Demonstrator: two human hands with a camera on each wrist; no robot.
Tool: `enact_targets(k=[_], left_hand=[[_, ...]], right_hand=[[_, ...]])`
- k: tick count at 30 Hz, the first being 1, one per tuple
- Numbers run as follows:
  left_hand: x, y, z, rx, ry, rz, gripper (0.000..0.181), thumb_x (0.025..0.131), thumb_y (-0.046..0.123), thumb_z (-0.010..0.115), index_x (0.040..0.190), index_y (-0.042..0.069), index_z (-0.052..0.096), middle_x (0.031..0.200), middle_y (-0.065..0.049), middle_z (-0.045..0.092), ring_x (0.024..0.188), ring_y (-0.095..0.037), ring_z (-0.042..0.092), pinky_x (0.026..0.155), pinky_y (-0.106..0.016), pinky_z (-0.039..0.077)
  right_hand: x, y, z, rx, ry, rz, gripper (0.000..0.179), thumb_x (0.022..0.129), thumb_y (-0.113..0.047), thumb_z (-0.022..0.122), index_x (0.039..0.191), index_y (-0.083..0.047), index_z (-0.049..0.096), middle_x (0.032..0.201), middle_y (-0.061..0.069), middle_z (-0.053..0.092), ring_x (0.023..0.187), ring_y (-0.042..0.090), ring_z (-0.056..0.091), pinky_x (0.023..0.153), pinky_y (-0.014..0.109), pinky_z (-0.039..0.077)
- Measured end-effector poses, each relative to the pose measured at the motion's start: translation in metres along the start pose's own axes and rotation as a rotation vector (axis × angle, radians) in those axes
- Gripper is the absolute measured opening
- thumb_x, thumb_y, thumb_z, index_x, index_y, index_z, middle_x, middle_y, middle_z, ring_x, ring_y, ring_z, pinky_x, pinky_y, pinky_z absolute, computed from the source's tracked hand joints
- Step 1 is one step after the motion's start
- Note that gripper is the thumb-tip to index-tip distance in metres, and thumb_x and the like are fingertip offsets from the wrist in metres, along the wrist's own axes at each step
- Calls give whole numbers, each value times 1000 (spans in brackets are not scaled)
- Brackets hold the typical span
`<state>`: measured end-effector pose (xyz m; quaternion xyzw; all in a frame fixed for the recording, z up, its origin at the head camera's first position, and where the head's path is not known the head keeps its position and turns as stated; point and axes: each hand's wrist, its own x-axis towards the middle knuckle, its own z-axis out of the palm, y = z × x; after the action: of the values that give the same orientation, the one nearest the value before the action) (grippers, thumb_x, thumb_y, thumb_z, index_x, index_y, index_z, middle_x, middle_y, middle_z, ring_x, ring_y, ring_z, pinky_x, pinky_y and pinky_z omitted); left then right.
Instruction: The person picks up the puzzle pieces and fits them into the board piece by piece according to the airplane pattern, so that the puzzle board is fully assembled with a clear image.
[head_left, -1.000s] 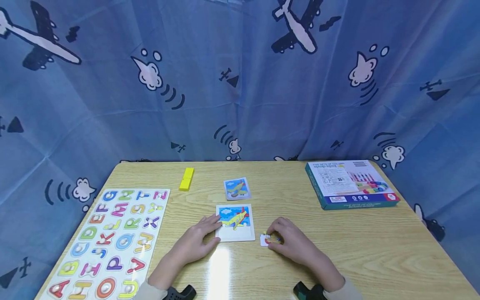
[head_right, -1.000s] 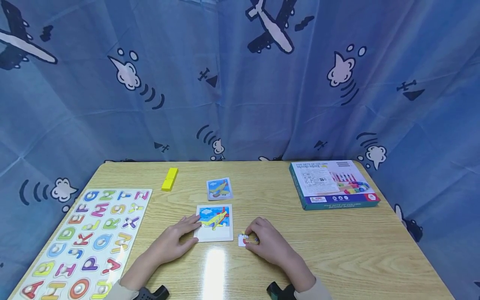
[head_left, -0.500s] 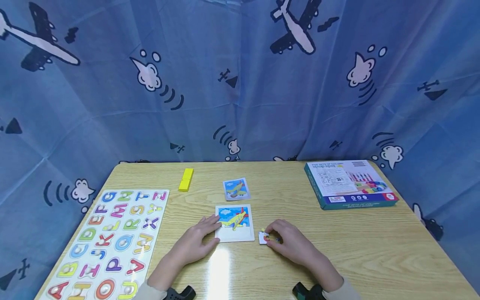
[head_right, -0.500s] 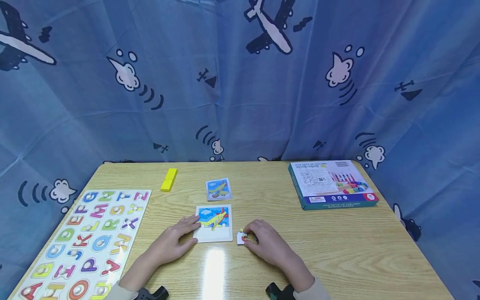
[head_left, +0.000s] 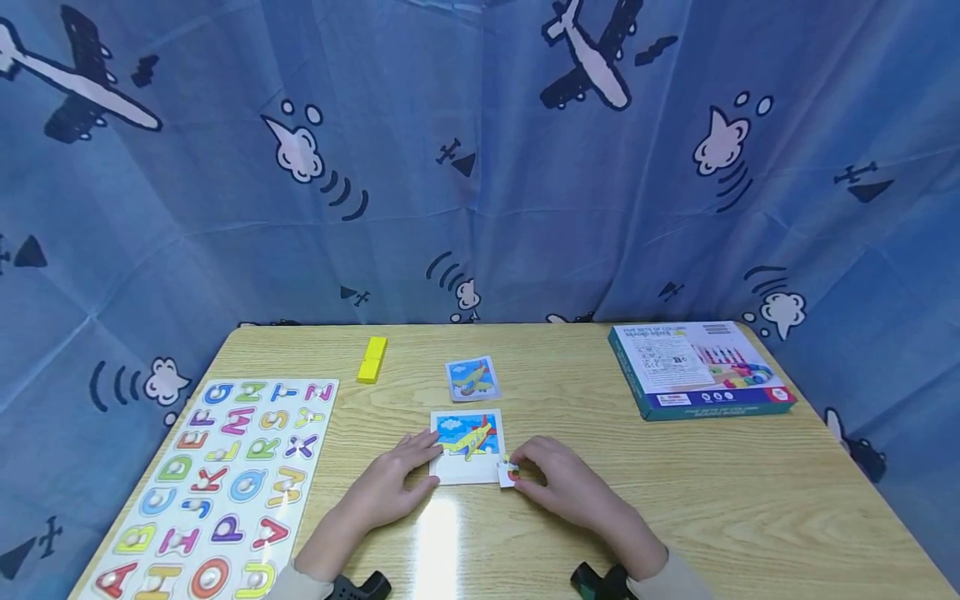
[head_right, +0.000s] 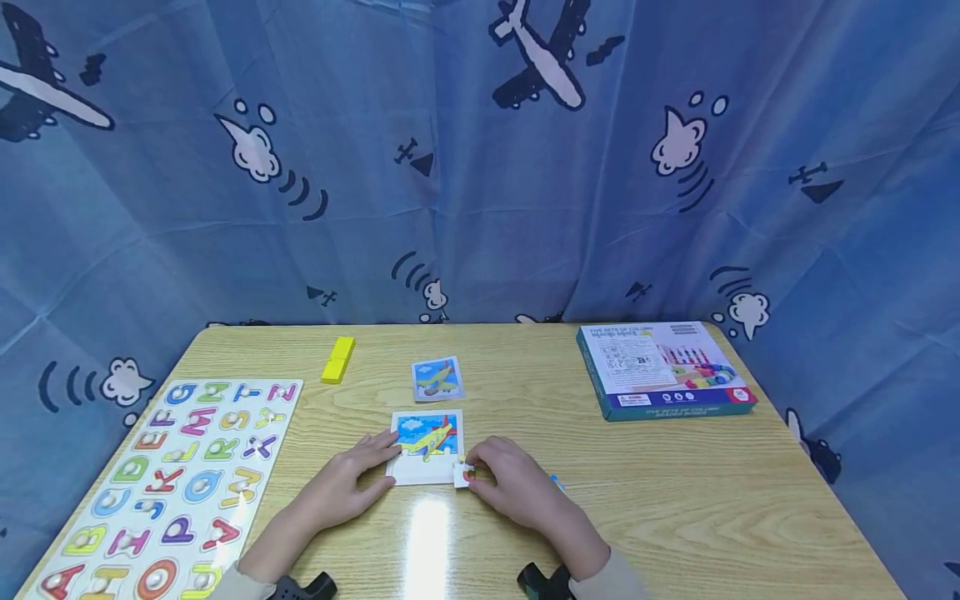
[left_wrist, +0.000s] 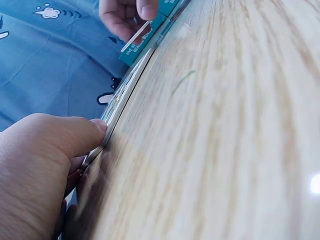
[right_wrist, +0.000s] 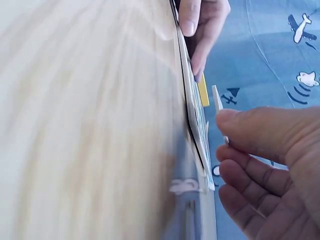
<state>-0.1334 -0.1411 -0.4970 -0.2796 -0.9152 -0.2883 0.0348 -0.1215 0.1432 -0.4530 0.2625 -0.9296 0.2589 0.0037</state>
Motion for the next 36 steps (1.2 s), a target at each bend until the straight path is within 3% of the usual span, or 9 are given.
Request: enact_targets(k=[10,15,19,23,36], left_hand=[[0,-1,0,7,-14,-15,42,91,33,62,128,12,61,143,-2,49,135,-19,42,113,-42,35],[0,0,-2,-18,-31,-39,43,91,35,61,129,14,61,144,0,48,136,-17,40,114,-40,34],[0,0,-2,-17,-27,-31,43,91,34,61,129,13,61,144,-1,48,135,-19,41,113,-43,35],[0,-1,-1,-14,-13,-17,43,91,33,61,128,12,61,143,-2,49,134,-22,43,111,-45,36],[1,0,-2,-76,-19,-34,43,90,28,65,128,9,61,143,-3,49,135,-23,41,114,-45,32]], right_hand=[[21,-17,15,-13,-26,-101,16,87,-22,68,101,-14,65,100,-4,64,97,12,58,84,32,53],[34,-25,23,-16,-41,-134,18,88,-21,67,103,-12,66,104,-1,64,104,15,59,91,34,53],[42,-30,29,-49,-55,-140,21,88,-23,66,105,-11,66,105,0,64,102,14,59,91,32,52],[47,-34,34,-70,-50,-145,21,89,-23,65,105,-10,67,107,3,66,109,21,59,96,37,51],[52,-39,42,-109,14,-187,18,89,-22,65,100,-9,70,98,0,63,93,13,59,83,28,54]])
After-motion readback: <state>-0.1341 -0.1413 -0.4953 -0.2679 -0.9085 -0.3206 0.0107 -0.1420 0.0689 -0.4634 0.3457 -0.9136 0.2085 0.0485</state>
